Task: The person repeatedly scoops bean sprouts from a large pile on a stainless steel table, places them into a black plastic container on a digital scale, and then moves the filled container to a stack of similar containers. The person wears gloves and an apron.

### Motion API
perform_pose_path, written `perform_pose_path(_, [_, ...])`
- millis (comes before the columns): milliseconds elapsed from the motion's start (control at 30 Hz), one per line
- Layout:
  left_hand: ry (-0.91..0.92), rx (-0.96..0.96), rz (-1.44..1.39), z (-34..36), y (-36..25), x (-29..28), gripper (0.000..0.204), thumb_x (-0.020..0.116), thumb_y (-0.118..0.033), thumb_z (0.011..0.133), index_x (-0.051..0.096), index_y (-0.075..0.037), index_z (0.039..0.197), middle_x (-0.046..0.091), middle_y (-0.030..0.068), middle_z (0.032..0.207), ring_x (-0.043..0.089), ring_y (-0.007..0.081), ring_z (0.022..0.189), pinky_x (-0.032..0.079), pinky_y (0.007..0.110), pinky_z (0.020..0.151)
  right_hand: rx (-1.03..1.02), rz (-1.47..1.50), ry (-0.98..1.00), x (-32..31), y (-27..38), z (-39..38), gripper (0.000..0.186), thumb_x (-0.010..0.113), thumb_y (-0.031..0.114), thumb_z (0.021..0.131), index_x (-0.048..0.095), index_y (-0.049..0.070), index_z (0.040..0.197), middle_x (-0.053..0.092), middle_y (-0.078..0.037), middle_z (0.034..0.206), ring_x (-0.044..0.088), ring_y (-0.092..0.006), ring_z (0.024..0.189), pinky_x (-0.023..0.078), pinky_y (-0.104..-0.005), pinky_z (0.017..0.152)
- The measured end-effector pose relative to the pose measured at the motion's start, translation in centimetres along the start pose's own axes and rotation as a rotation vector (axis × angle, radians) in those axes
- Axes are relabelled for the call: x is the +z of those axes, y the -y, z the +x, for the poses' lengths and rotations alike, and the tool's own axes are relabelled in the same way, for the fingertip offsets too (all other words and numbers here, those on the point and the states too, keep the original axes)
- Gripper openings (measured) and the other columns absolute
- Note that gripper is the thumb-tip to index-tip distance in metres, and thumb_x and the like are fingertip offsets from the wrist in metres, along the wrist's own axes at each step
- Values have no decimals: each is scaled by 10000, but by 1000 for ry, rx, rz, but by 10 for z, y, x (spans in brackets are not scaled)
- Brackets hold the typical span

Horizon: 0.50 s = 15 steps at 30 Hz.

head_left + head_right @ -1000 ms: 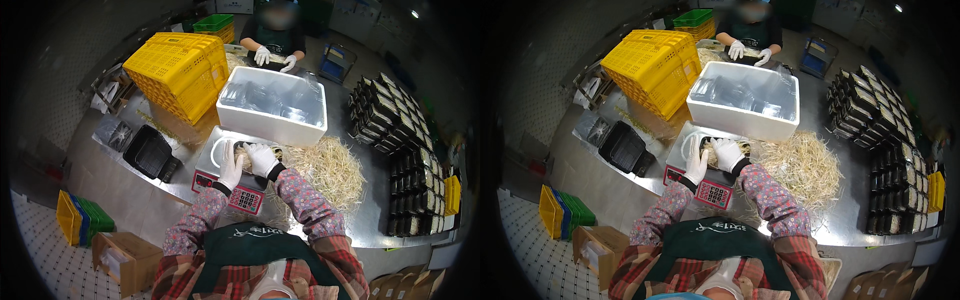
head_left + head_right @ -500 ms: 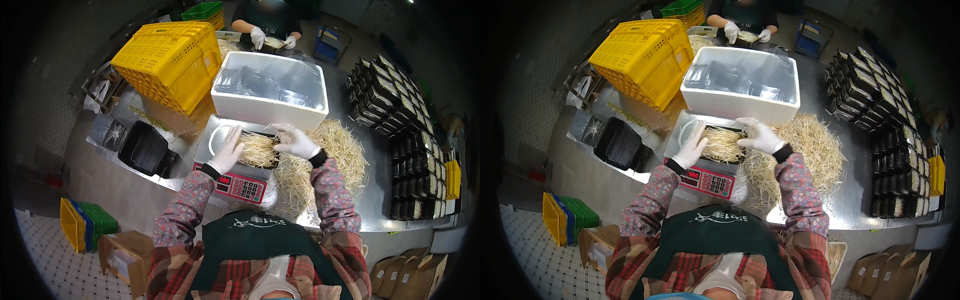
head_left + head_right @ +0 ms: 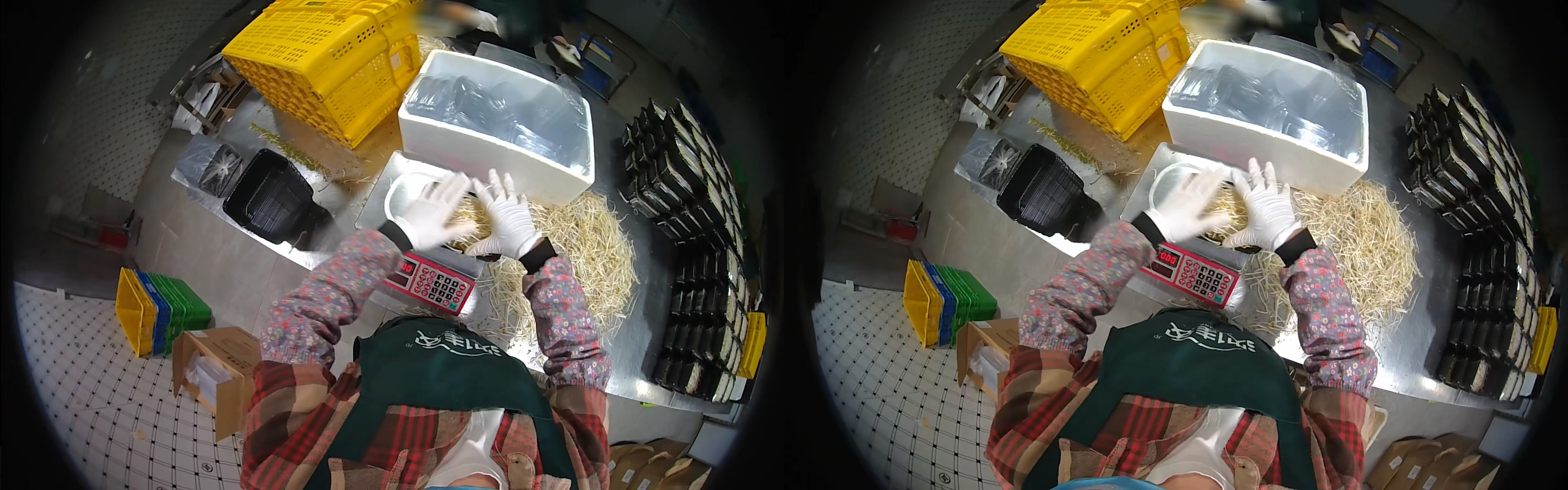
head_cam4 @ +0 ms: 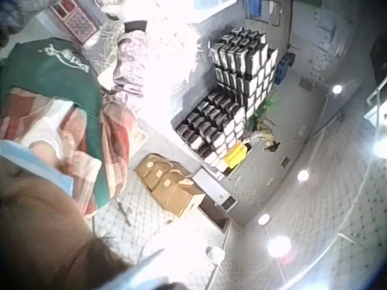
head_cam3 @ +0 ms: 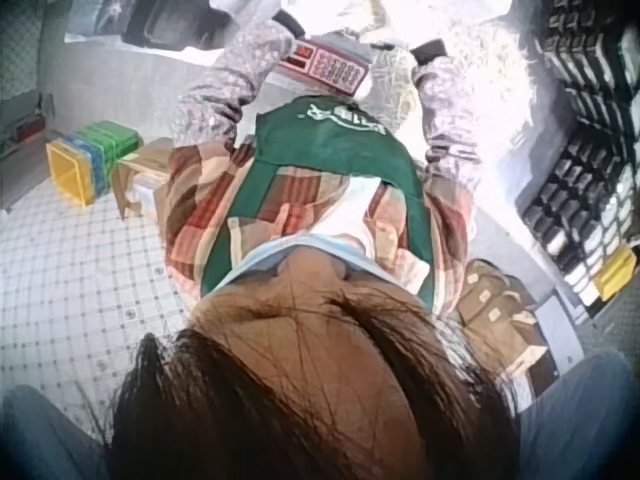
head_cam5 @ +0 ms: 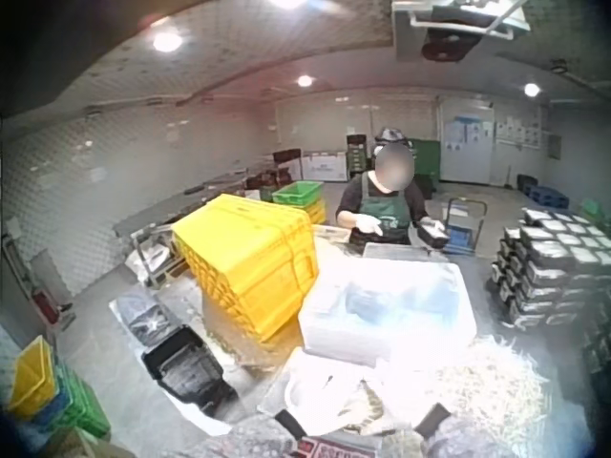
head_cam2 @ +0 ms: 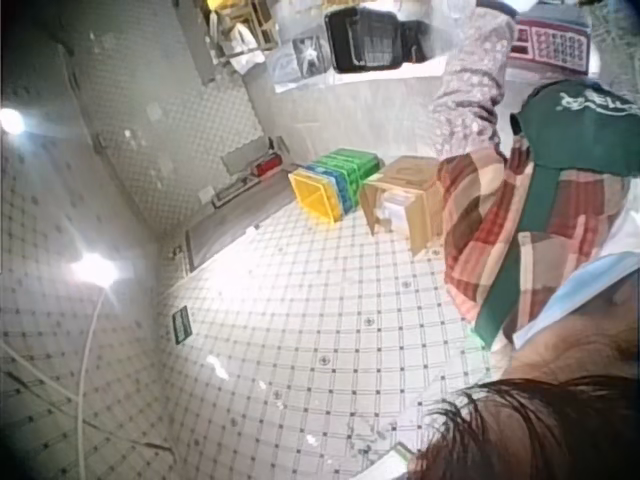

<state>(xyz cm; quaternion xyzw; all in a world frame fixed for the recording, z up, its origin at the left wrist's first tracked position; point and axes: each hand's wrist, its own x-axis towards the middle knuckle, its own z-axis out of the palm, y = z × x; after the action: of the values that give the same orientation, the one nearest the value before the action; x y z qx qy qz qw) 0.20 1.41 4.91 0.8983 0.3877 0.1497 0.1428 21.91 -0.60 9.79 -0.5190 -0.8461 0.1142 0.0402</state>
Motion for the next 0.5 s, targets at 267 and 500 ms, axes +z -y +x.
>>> perform_pose_path(267, [-34, 21, 133, 12, -17, 31, 836, 561, -539, 887, 310, 5, 1471, 359, 211, 1495, 327, 371, 1388, 228, 523, 1137, 26, 44, -57, 13, -44, -18, 219, 708, 235, 764, 692, 46, 873, 675, -198, 847, 659, -369, 846, 527, -449, 772])
perform_pose_path(500, [75, -25, 80, 17, -17, 25, 1034, 590, -654, 818, 192, -8, 1520, 241, 228, 1554, 213, 368, 1450, 134, 535, 1169, 119, 287, -306, -7, -55, -37, 178, 695, 206, 800, 702, 28, 807, 670, -182, 746, 662, -356, 716, 529, -425, 680])
